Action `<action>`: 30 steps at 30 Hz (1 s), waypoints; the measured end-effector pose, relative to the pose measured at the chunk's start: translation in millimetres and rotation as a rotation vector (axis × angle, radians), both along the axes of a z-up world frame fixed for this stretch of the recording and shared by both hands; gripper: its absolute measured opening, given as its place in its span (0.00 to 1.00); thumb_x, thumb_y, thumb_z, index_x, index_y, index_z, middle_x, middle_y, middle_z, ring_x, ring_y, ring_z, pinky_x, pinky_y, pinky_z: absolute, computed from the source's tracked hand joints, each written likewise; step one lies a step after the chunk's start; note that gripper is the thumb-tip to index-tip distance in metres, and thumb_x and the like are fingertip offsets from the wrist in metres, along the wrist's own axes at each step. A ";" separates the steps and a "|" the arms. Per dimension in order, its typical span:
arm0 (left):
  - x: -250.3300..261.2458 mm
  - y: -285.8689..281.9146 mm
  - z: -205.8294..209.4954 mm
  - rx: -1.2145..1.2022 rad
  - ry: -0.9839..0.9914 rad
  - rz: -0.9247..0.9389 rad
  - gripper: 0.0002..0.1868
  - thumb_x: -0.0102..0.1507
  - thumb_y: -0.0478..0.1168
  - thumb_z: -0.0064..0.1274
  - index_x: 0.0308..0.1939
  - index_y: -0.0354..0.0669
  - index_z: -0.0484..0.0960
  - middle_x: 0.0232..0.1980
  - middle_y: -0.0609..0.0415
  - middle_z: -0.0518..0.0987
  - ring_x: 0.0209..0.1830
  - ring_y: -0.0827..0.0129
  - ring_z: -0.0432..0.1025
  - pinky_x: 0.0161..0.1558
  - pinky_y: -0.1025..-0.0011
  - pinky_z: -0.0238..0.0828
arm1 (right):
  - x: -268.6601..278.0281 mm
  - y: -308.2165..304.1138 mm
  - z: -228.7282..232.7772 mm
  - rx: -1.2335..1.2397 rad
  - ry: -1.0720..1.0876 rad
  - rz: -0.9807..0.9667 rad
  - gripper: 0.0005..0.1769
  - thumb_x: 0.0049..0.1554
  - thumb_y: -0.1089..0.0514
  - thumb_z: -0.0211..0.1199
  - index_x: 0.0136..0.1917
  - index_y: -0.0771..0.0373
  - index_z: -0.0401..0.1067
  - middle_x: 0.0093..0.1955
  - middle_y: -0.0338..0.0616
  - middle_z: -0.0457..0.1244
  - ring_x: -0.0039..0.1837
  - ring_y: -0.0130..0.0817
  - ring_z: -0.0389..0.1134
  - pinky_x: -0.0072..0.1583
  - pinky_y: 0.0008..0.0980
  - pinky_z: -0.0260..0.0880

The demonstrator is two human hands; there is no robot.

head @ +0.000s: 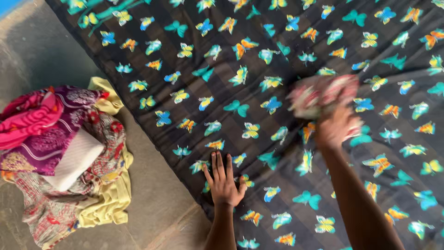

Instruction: The person wipes a large black cloth featuring a butterfly pattern using a smaller folded cloth, moving it repeatedly across various sections of the surface while kneeling on the floor.

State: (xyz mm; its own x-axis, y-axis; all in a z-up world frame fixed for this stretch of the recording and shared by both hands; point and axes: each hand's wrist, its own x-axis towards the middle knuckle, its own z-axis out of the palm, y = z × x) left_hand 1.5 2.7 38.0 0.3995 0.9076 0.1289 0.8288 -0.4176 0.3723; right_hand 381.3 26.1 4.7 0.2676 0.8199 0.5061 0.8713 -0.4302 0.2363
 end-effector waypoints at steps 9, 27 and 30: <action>-0.6 -1.0 -8.0 0.073 -0.002 -0.008 0.42 0.60 0.58 0.44 0.74 0.39 0.61 0.79 0.36 0.53 0.82 0.46 0.43 0.76 0.36 0.29 | -164.3 -56.9 -2.4 -0.257 0.358 0.460 0.14 0.51 0.55 0.62 0.50 0.64 0.74 0.66 0.56 0.62 0.68 0.60 0.61 0.67 0.59 0.56; 0.0 -1.7 -5.3 0.033 0.072 0.001 0.42 0.62 0.58 0.39 0.75 0.37 0.60 0.81 0.37 0.50 0.83 0.49 0.41 0.76 0.37 0.26 | -47.7 -45.4 15.4 0.152 0.325 -0.050 0.16 0.65 0.62 0.60 0.65 0.68 0.75 0.81 0.63 0.55 0.62 0.62 0.59 0.60 0.58 0.56; 2.6 -0.8 0.0 -0.111 0.210 -0.010 0.42 0.63 0.60 0.38 0.74 0.37 0.60 0.81 0.39 0.49 0.85 0.49 0.38 0.77 0.38 0.25 | -140.0 -70.0 -5.1 -0.078 0.452 0.356 0.10 0.55 0.63 0.58 0.51 0.62 0.73 0.64 0.59 0.61 0.71 0.65 0.59 0.74 0.70 0.54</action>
State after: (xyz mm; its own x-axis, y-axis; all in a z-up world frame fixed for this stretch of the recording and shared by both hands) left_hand 4.1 1.9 37.9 0.4158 0.9076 -0.0583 0.8891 -0.3922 0.2361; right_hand 241.3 -43.9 -0.4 0.1439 0.9293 0.3401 0.9809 -0.0884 -0.1735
